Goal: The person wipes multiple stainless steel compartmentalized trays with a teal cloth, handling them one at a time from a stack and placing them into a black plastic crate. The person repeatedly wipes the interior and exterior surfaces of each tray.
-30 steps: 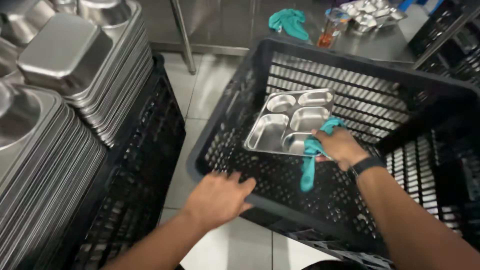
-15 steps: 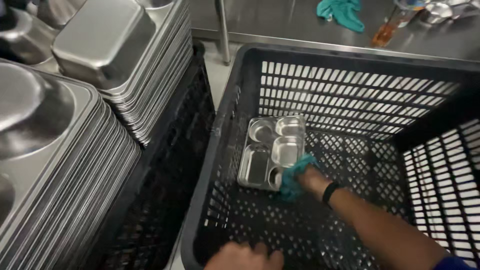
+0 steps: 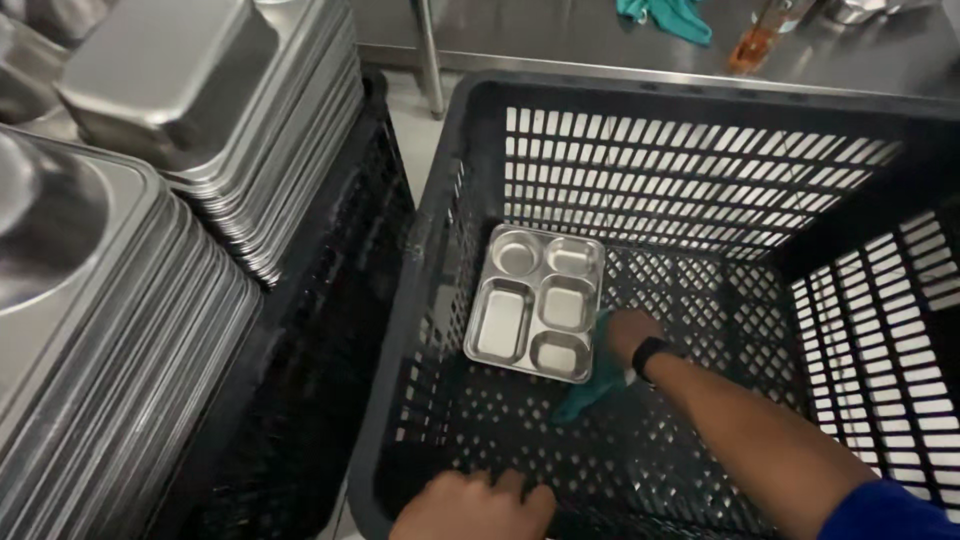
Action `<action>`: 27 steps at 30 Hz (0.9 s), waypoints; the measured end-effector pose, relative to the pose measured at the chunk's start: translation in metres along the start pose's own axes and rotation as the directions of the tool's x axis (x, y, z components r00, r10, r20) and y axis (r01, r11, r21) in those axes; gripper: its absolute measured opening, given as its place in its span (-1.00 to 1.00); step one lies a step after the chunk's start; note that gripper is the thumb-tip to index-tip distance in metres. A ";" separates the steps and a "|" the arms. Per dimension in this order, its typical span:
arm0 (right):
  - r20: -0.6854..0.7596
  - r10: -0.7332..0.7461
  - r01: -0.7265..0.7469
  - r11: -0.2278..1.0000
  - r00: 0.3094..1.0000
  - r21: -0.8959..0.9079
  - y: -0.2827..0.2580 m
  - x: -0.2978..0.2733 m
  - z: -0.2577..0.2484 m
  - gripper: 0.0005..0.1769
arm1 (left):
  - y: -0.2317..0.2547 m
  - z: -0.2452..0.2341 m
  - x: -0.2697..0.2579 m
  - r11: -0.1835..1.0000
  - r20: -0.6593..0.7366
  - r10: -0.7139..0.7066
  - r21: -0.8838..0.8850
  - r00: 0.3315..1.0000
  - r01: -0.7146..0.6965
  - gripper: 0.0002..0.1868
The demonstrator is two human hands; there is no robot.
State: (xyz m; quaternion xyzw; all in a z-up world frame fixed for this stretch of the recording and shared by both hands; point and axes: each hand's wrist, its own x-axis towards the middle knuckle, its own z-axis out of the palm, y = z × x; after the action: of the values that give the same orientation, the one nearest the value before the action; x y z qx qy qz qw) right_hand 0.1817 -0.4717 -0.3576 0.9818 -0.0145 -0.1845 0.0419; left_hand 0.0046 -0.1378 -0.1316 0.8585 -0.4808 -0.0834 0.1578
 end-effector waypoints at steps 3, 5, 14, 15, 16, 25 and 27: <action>-0.008 0.114 -0.114 0.993 0.993 0.010 0.003 -0.017 -0.019 -0.67 | 0.000 -0.003 0.001 1.000 0.013 0.004 -0.017 1.000 -0.004 -0.77; 0.249 -0.021 0.025 1.000 0.968 -0.015 0.000 -0.015 -0.020 -0.66 | 0.001 -0.008 0.000 0.999 0.055 -0.021 -0.032 0.998 0.023 -0.78; 0.375 -0.120 -0.258 0.536 0.919 0.804 -0.008 0.005 0.029 -0.66 | 0.012 -0.027 0.000 0.995 0.160 -0.068 -0.067 0.985 0.079 -0.78; 0.298 -0.103 -0.193 0.559 0.949 0.806 -0.005 0.003 0.021 -0.63 | 0.011 -0.030 0.002 0.995 0.177 -0.063 -0.072 0.982 0.076 -0.78; 0.224 -0.093 -0.129 0.582 0.970 0.803 -0.002 -0.001 0.014 -0.56 | 0.012 -0.032 0.001 0.994 0.200 -0.059 -0.079 0.978 0.076 -0.77; -0.380 -0.157 0.344 0.800 0.911 0.492 -0.040 -0.069 -0.194 -0.61 | 0.024 -0.077 -0.005 0.968 0.375 -0.190 -0.083 0.907 0.237 -0.52; -0.542 -0.276 0.508 0.790 0.794 0.342 -0.051 -0.123 -0.247 -0.63 | 0.042 -0.088 -0.013 0.956 0.301 -0.265 -0.043 0.916 0.291 -0.53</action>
State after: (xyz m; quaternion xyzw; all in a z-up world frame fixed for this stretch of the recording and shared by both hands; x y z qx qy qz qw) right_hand 0.1578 -0.3969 -0.0879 0.9562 0.1623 0.0605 -0.2361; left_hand -0.0094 -0.1308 -0.0344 0.8886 -0.3678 -0.2515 0.1087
